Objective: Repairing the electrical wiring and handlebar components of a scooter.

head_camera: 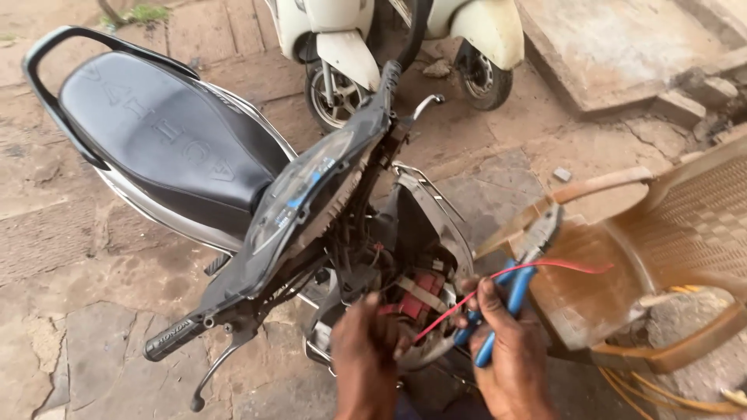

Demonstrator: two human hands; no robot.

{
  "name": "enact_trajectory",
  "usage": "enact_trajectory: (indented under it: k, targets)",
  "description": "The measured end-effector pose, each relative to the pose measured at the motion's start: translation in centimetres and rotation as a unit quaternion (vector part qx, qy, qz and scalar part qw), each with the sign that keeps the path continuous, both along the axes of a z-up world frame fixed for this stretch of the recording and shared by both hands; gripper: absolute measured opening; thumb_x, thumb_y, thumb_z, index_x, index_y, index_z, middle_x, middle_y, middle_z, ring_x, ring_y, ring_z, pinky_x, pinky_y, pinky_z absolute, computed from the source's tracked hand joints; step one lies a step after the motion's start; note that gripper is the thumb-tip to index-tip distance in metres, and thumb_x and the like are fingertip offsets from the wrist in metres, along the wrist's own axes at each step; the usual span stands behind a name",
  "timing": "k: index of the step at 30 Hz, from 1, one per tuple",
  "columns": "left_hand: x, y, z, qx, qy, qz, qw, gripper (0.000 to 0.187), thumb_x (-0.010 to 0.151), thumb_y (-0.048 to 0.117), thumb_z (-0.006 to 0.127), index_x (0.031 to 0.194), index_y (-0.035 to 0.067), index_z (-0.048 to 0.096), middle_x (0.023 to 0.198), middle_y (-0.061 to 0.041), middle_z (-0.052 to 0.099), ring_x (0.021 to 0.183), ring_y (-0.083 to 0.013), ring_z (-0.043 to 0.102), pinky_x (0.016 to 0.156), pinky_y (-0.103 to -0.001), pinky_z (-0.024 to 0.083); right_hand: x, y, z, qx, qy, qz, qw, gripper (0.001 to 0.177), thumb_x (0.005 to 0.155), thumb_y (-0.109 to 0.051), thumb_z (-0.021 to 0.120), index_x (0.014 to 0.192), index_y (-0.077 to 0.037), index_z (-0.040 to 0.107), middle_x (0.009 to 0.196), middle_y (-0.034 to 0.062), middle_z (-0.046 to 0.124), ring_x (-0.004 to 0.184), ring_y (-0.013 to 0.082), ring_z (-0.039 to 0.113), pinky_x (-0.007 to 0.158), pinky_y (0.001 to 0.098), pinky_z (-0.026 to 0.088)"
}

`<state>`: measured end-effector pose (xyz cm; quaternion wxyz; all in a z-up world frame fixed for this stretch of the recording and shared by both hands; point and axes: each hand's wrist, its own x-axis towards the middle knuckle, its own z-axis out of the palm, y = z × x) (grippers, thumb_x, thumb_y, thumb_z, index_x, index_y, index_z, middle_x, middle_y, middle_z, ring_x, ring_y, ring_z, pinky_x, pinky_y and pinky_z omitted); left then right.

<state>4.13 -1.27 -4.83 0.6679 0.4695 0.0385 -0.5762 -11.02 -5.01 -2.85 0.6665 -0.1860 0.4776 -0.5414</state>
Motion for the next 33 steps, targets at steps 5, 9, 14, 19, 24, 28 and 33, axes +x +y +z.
enact_trajectory:
  k: [5, 9, 14, 19, 24, 28, 33]
  targets:
    - [2.0, 4.3, -8.4, -0.005, -0.126, -0.041, 0.991, 0.017, 0.095, 0.018, 0.063, 0.083, 0.007, 0.057, 0.067, -0.006, 0.055, 0.057, -0.0164, 0.058, 0.057, -0.041, 0.059, 0.3, 0.0, -1.4, 0.008, 0.127, 0.031, 0.991, 0.023, 0.091, -0.023, 0.072, 0.096, -0.001, 0.067, 0.082, 0.0060, 0.062, 0.069, 0.0137, 0.055, 0.056, 0.0335, 0.047]
    - [2.0, 2.5, 0.0, 0.000, -0.372, -0.049, 0.927, 0.026, 0.094, 0.015, 0.061, 0.118, 0.005, 0.058, 0.100, -0.011, 0.069, 0.086, -0.0137, 0.070, 0.068, -0.034, 0.061, -1.0, 0.1, -5.3, -0.001, 0.256, 0.135, 0.957, 0.023, 0.097, -0.026, 0.072, 0.095, -0.003, 0.075, 0.073, 0.0119, 0.053, 0.063, 0.0182, 0.049, 0.057, 0.0340, 0.044]
    - [0.3, -1.5, 7.6, -0.004, -0.349, -0.165, 0.922, 0.025, 0.094, 0.017, 0.070, 0.114, 0.005, 0.079, 0.094, -0.011, 0.083, 0.083, -0.0178, 0.076, 0.071, -0.029, 0.061, 1.1, 1.5, -4.4, -0.088, 0.465, 0.257, 0.842, 0.021, 0.091, -0.022, 0.075, 0.092, -0.001, 0.078, 0.086, 0.0174, 0.063, 0.071, 0.0229, 0.060, 0.064, 0.0399, 0.047]
    - [1.4, -1.6, 5.8, -0.058, -0.406, -0.096, 0.907, 0.025, 0.096, 0.015, 0.063, 0.115, 0.006, 0.078, 0.090, -0.007, 0.079, 0.076, -0.0144, 0.075, 0.066, -0.032, 0.063, 0.5, 1.6, -1.8, -0.223, 0.457, 0.272, 0.817, 0.031, 0.090, -0.021, 0.065, 0.114, -0.001, 0.070, 0.119, 0.0156, 0.060, 0.102, 0.0245, 0.071, 0.085, 0.0374, 0.060]
    - [3.0, -1.2, 8.1, -0.101, -0.453, -0.207, 0.861, 0.027, 0.099, 0.018, 0.057, 0.121, 0.012, 0.072, 0.087, -0.002, 0.079, 0.066, -0.0103, 0.069, 0.056, -0.030, 0.056, -3.9, -0.7, 1.4, -0.340, 0.556, 0.316, 0.690, 0.052, 0.091, -0.023, 0.064, 0.134, 0.004, 0.058, 0.145, 0.0223, 0.043, 0.125, 0.0376, 0.056, 0.102, 0.0479, 0.049]
    - [3.0, -1.1, 8.0, -0.114, -0.305, -0.255, 0.911, 0.021, 0.102, 0.016, 0.056, 0.106, 0.003, 0.073, 0.079, -0.003, 0.073, 0.066, -0.0104, 0.064, 0.057, -0.029, 0.051, -5.7, -1.9, 2.7, -0.457, 0.679, 0.293, 0.494, 0.056, 0.085, -0.033, 0.068, 0.129, 0.000, 0.060, 0.149, 0.0218, 0.040, 0.136, 0.0379, 0.044, 0.111, 0.0530, 0.036]
    - [2.8, -0.7, 8.5, -0.108, -0.258, -0.270, 0.921, 0.023, 0.102, 0.014, 0.052, 0.103, 0.004, 0.072, 0.074, -0.003, 0.072, 0.062, -0.0090, 0.060, 0.055, -0.025, 0.044, -4.7, -1.5, 4.6, -0.506, 0.709, 0.253, 0.421, 0.051, 0.082, -0.037, 0.071, 0.120, -0.004, 0.066, 0.145, 0.0158, 0.045, 0.138, 0.0328, 0.041, 0.115, 0.0533, 0.032]
